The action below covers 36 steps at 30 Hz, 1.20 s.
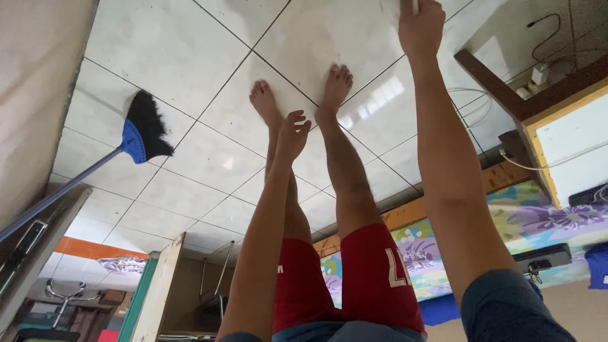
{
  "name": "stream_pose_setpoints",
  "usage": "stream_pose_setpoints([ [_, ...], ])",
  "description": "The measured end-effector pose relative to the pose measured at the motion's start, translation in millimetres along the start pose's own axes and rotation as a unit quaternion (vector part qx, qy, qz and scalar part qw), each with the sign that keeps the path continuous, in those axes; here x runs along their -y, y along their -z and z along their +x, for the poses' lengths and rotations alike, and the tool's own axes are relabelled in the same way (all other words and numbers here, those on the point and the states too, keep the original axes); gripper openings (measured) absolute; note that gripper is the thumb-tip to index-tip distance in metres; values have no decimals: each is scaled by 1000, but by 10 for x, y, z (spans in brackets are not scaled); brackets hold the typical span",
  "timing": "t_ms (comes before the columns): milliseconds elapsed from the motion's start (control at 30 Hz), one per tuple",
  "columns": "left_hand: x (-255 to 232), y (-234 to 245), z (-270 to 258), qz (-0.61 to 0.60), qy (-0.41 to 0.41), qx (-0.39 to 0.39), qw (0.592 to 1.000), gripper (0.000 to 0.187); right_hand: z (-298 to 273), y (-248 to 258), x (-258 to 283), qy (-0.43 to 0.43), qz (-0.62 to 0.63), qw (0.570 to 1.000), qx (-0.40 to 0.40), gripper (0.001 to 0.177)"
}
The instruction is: Vacuuming the tiled floor using a handheld vacuum while sweeping dust into it with a broom.
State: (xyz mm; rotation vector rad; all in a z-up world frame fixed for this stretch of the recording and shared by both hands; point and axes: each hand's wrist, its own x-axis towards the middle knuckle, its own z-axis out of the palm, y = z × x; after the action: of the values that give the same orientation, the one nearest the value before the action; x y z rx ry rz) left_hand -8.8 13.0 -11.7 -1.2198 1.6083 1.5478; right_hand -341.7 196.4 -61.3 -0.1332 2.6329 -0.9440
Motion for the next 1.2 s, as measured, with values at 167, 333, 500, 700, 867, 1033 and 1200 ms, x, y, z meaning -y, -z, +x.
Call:
stream_pose_setpoints([
  [167,49,-22,38,5,0,-2,1000,48,-125,-97,-44,-40,-52,997,30,55],
  [333,-141,64,-27,-3,15,-8,1000,47,-185,-68,230,-86,-54,995,26,56],
  [500,-73,67,-5,1,13,-7,1000,47,-227,-143,95,-72,-11,997,-1,53],
  [700,-60,108,-36,-5,16,-1,1000,48,-105,-316,-42,-88,-52,995,20,62],
  [867,-448,307,-170,-8,11,-20,1000,45,25,-410,104,38,121,992,-9,53],
  [1033,-242,372,151,-76,-109,-62,989,40,70,-355,345,-94,-6,994,62,54],
  [1200,-538,640,338,-371,-150,-69,914,42,84,-381,348,-108,-6,993,42,56],
])
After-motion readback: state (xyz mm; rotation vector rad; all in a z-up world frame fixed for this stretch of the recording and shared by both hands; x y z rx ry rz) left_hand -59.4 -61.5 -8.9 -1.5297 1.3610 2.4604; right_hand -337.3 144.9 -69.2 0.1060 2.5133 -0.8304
